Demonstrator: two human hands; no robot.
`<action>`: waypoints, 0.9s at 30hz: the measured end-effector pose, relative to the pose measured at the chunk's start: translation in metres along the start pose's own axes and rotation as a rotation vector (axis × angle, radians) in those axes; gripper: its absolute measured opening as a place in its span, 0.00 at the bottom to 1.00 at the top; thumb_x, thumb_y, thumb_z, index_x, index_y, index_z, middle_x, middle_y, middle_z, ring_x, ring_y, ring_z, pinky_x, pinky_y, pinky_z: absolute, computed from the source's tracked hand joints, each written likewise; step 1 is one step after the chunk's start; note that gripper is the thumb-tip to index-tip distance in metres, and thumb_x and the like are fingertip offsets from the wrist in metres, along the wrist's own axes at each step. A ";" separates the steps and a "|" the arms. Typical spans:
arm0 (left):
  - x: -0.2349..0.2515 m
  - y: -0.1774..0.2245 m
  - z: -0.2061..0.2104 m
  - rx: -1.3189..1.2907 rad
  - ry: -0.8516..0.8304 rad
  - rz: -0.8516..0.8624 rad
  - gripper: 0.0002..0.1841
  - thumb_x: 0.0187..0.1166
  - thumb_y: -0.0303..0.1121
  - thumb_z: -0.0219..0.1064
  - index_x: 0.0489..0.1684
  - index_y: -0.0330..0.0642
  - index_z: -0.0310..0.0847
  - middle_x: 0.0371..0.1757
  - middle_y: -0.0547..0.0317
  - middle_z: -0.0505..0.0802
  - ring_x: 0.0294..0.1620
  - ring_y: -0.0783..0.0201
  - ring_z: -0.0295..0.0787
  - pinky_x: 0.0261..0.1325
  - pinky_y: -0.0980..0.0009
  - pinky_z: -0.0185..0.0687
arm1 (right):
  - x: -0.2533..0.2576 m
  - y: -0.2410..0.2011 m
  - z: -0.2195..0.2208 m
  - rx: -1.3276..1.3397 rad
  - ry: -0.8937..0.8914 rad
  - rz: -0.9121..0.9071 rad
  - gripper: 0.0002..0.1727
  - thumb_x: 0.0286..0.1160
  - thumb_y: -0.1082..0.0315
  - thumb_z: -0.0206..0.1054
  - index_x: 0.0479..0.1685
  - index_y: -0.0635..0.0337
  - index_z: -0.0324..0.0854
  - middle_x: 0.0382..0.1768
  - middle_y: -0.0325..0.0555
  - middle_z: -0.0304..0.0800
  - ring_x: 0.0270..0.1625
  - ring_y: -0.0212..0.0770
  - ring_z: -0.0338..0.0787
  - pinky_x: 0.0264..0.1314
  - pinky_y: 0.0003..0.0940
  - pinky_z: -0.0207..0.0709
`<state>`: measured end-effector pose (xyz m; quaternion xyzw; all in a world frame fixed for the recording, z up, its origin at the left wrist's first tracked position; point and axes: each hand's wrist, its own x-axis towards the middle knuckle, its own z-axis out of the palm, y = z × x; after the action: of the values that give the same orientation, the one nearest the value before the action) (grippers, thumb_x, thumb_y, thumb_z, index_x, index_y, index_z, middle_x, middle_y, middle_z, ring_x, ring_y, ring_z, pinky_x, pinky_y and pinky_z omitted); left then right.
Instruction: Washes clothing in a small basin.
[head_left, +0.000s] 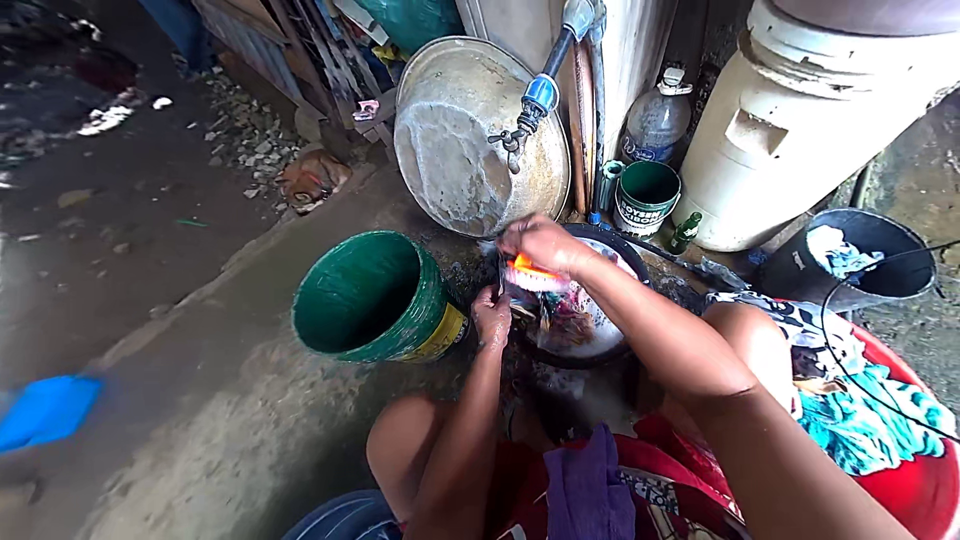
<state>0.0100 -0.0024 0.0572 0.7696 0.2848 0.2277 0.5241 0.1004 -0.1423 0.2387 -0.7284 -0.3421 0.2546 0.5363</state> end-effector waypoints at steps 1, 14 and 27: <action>0.000 0.001 -0.003 0.006 0.008 -0.043 0.11 0.74 0.18 0.66 0.52 0.26 0.85 0.49 0.41 0.92 0.52 0.58 0.88 0.61 0.61 0.82 | -0.005 -0.022 -0.007 0.029 0.030 -0.050 0.19 0.87 0.66 0.58 0.23 0.59 0.82 0.21 0.37 0.77 0.27 0.32 0.77 0.34 0.36 0.70; 0.001 0.060 -0.075 -1.167 -0.433 -0.114 0.19 0.77 0.28 0.43 0.29 0.48 0.84 0.31 0.58 0.94 0.37 0.64 0.93 0.48 0.62 0.92 | -0.029 0.012 -0.064 0.697 0.401 -0.059 0.13 0.81 0.65 0.52 0.27 0.51 0.76 0.20 0.35 0.81 0.22 0.32 0.82 0.25 0.31 0.80; 0.012 -0.071 0.019 0.407 -0.423 -0.591 0.25 0.76 0.30 0.75 0.71 0.31 0.78 0.71 0.33 0.83 0.72 0.43 0.79 0.73 0.47 0.75 | -0.033 0.323 0.035 0.093 0.628 0.952 0.28 0.91 0.61 0.54 0.83 0.70 0.63 0.76 0.70 0.77 0.80 0.60 0.79 0.83 0.53 0.71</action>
<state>0.0171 0.0134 -0.0151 0.7725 0.4186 -0.1568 0.4510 0.1259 -0.2081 -0.0797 -0.8186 0.2109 0.2541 0.4699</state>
